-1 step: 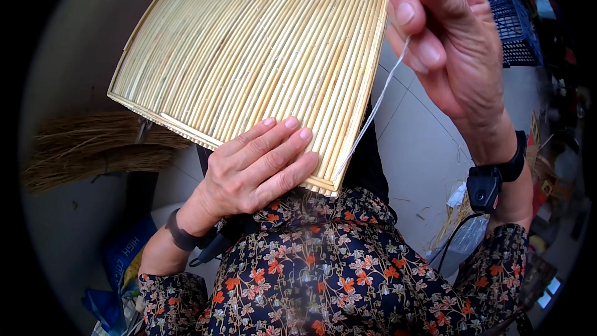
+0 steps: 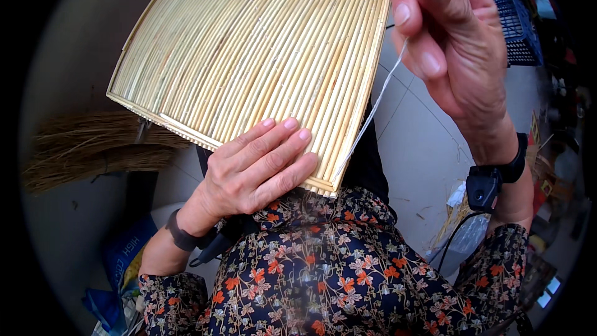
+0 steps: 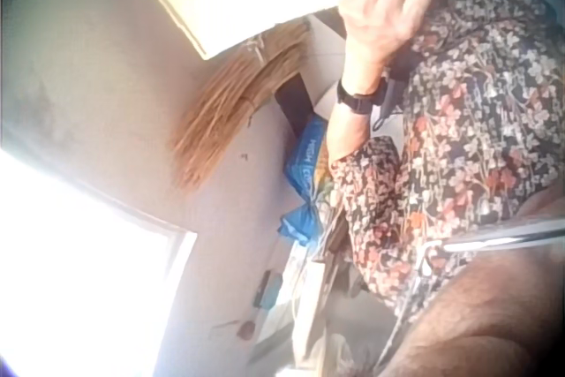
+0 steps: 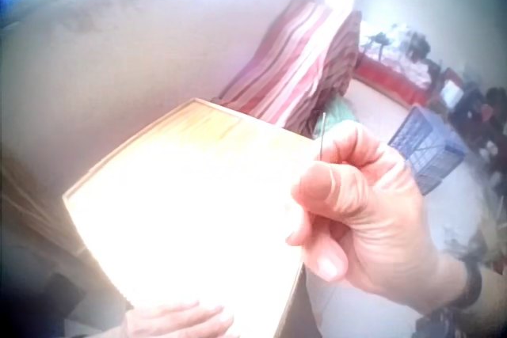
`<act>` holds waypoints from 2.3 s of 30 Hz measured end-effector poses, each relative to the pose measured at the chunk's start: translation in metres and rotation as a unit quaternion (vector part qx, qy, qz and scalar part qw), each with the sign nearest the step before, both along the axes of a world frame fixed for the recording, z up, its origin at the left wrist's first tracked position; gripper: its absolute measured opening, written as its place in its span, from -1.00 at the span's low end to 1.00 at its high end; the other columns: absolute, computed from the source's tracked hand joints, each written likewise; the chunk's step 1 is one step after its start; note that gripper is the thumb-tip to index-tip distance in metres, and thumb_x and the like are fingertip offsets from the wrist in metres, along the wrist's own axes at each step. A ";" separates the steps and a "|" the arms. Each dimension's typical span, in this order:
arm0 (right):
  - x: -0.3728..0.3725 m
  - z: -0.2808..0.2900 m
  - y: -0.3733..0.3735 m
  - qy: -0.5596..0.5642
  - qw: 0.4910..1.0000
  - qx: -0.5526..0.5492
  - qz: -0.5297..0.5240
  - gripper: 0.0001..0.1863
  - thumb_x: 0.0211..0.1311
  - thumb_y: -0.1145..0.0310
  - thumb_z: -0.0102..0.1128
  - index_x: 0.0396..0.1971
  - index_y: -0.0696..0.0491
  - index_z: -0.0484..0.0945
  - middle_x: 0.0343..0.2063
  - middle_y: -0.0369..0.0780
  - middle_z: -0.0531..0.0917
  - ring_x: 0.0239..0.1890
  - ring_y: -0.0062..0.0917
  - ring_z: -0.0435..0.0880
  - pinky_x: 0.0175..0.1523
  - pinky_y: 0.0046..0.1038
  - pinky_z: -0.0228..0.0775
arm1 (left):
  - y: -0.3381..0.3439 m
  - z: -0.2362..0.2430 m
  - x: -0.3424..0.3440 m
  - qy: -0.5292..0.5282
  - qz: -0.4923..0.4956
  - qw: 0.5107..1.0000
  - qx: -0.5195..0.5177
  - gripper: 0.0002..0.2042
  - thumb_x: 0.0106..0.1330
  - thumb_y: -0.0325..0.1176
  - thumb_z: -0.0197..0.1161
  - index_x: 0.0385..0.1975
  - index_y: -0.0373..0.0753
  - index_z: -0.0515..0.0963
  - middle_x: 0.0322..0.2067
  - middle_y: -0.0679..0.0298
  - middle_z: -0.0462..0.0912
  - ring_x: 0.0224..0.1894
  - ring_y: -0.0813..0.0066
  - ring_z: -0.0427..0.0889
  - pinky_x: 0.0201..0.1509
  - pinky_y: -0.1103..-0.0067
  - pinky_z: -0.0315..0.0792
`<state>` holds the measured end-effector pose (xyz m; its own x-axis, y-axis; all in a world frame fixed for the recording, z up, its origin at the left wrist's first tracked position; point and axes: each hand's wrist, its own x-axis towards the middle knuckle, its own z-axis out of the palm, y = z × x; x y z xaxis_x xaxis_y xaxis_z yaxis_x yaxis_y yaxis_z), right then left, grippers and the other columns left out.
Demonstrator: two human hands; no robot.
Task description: The person stitches bamboo sticks together using a needle and thread to create a square surface. They pull the thread through the sticks and use pliers to cut or adjust the material.
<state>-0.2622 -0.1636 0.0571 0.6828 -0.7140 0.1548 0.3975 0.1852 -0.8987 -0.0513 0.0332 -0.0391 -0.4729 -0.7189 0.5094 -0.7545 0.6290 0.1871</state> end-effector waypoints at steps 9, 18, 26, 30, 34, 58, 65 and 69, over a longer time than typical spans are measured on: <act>-0.023 -0.001 0.010 0.044 0.998 0.007 0.050 -0.90 0.54 0.46 0.16 -0.16 0.18 0.60 -0.40 -0.11 0.70 -0.56 -0.60 0.68 -0.45 -0.65 0.56 | -0.003 0.005 -0.007 0.024 -0.009 1.000 0.009 -0.74 0.37 -0.31 0.37 0.04 0.02 0.72 0.06 0.27 0.78 0.17 0.30 0.74 0.39 0.36 0.54; -0.047 0.001 0.050 0.192 0.977 -0.034 0.090 -0.90 0.35 0.54 0.30 -0.31 0.27 0.61 -0.47 -0.12 0.66 -0.50 -0.49 0.75 -0.37 -0.54 0.61 | -0.002 0.015 -0.008 0.027 -0.014 0.998 0.053 -0.76 0.33 -0.27 0.42 -0.02 -0.04 0.70 0.02 0.15 0.78 0.14 0.17 0.75 0.33 0.27 0.59; -0.076 -0.001 0.070 -0.123 0.954 0.247 0.114 -0.86 0.36 0.58 0.33 -0.35 0.31 0.55 -0.66 -0.05 0.60 -0.60 -0.37 0.64 -0.49 -0.40 0.54 | 0.008 0.017 -0.005 0.039 -0.015 0.997 0.069 -0.75 0.36 -0.28 0.43 0.01 0.00 0.69 0.06 0.16 0.77 0.16 0.19 0.74 0.37 0.28 0.56; -0.084 -0.012 0.091 -0.196 0.902 0.272 0.272 -0.78 0.40 0.47 0.37 -0.23 0.37 0.65 -0.57 -0.04 0.65 -0.50 -0.31 0.66 -0.45 -0.27 0.46 | 0.012 0.020 -0.004 0.026 -0.010 0.997 0.073 -0.74 0.37 -0.29 0.43 0.03 0.00 0.68 0.06 0.16 0.77 0.16 0.19 0.75 0.37 0.28 0.56; -0.063 -0.019 0.100 -0.275 0.836 0.290 0.376 -0.77 0.46 0.61 0.22 -0.32 0.55 0.55 -0.50 0.04 0.59 -0.59 -0.16 0.48 -0.51 -0.22 0.34 | 0.010 0.023 -0.004 0.025 -0.017 0.996 0.084 -0.73 0.37 -0.30 0.42 0.04 -0.01 0.67 0.06 0.15 0.77 0.15 0.19 0.75 0.37 0.29 0.56; -0.048 -0.010 0.065 0.334 0.800 -0.454 0.205 -0.85 0.09 0.37 0.33 -0.45 -0.06 0.49 -0.62 -0.32 0.43 -0.56 -0.47 0.56 -0.52 -0.41 0.41 | 0.009 0.020 -0.003 0.021 -0.022 0.995 0.090 -0.75 0.42 -0.29 0.32 0.06 -0.03 0.68 0.09 0.14 0.75 0.20 0.15 0.72 0.39 0.28 0.53; -0.047 -0.013 0.062 0.330 0.806 -0.442 0.217 -0.86 0.08 0.38 0.31 -0.46 -0.05 0.47 -0.62 -0.32 0.44 -0.57 -0.47 0.56 -0.53 -0.40 0.42 | 0.009 0.020 -0.002 0.021 -0.023 0.996 0.088 -0.75 0.41 -0.29 0.32 0.06 -0.05 0.69 0.08 0.13 0.76 0.19 0.15 0.72 0.39 0.28 0.53; -0.046 -0.013 0.064 0.331 0.795 -0.460 0.214 -0.85 0.09 0.39 0.28 -0.49 -0.04 0.44 -0.63 -0.33 0.42 -0.58 -0.49 0.55 -0.53 -0.41 0.41 | 0.008 0.019 -0.002 0.025 -0.027 0.996 0.083 -0.75 0.41 -0.29 0.32 0.06 -0.05 0.69 0.08 0.13 0.76 0.19 0.15 0.72 0.39 0.27 0.54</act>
<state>-0.3081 -0.0994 0.0441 0.9822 -0.1873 -0.0171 -0.1425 -0.6816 -0.7177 -0.0532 0.0410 -0.0199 -0.4894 -0.7697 0.4099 -0.7077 0.6252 0.3290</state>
